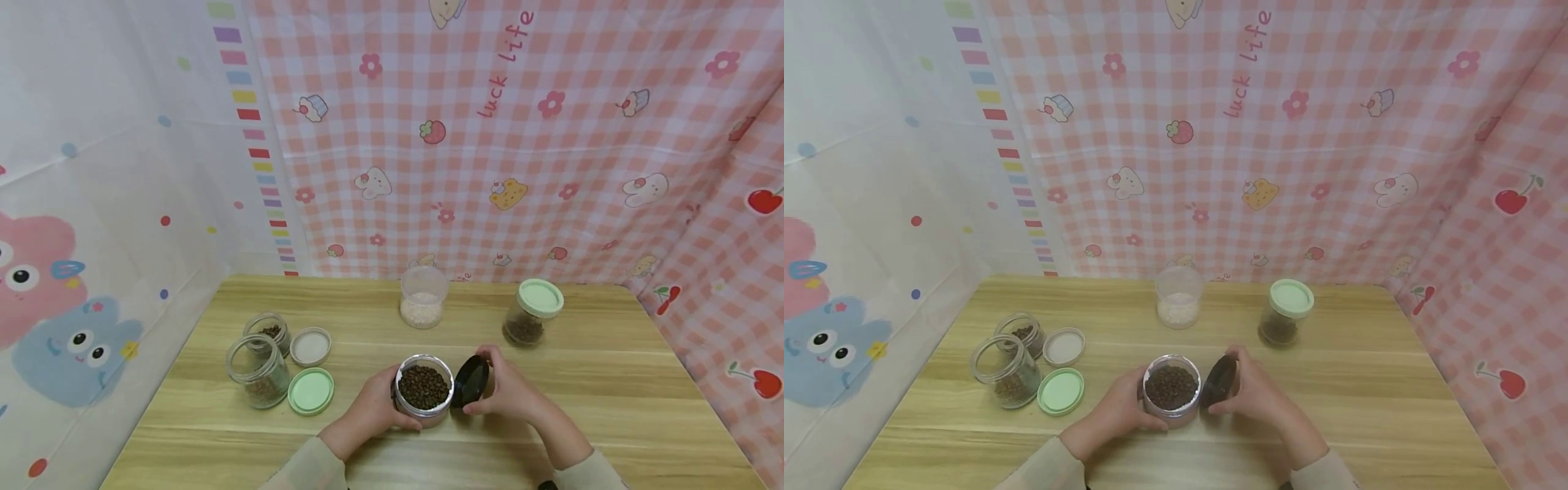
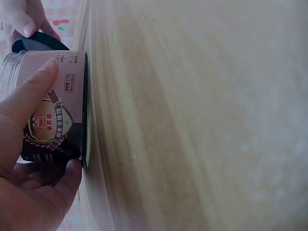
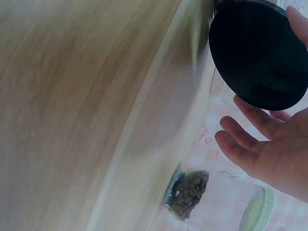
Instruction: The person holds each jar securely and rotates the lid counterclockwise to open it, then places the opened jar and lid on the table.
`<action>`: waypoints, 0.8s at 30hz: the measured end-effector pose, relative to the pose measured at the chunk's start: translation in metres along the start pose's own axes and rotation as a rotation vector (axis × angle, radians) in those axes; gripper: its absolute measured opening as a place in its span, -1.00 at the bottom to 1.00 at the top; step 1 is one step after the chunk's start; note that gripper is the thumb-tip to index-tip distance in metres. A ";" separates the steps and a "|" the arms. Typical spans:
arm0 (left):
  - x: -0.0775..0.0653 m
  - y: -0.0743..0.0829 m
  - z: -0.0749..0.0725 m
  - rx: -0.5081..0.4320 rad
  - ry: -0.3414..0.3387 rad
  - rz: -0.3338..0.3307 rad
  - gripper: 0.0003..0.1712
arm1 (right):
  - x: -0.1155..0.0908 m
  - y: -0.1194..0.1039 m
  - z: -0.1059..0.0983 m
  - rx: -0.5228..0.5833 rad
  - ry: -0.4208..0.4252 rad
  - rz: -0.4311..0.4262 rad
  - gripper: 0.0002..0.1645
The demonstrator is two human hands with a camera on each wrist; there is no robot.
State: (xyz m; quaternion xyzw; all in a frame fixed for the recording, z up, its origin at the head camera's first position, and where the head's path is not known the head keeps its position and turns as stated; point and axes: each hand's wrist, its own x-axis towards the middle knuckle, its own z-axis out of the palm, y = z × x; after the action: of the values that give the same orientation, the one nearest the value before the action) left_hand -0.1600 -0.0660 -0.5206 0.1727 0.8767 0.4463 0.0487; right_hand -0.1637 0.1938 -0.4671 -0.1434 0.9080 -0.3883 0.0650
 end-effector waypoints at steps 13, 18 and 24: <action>0.000 0.000 0.000 0.006 -0.002 0.006 0.12 | -0.003 0.014 0.004 -0.365 -0.079 0.016 0.42; 0.000 0.000 0.000 0.015 0.003 0.008 0.12 | -0.001 0.016 0.012 -0.416 -0.119 0.041 0.39; 0.000 0.000 0.001 0.017 0.002 0.003 0.13 | 0.002 0.016 0.015 -0.393 -0.154 0.085 0.35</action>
State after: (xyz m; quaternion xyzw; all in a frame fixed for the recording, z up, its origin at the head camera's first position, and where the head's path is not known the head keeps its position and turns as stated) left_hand -0.1603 -0.0656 -0.5212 0.1740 0.8802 0.4393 0.0455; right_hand -0.1658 0.1930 -0.4890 -0.1439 0.9639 -0.1886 0.1213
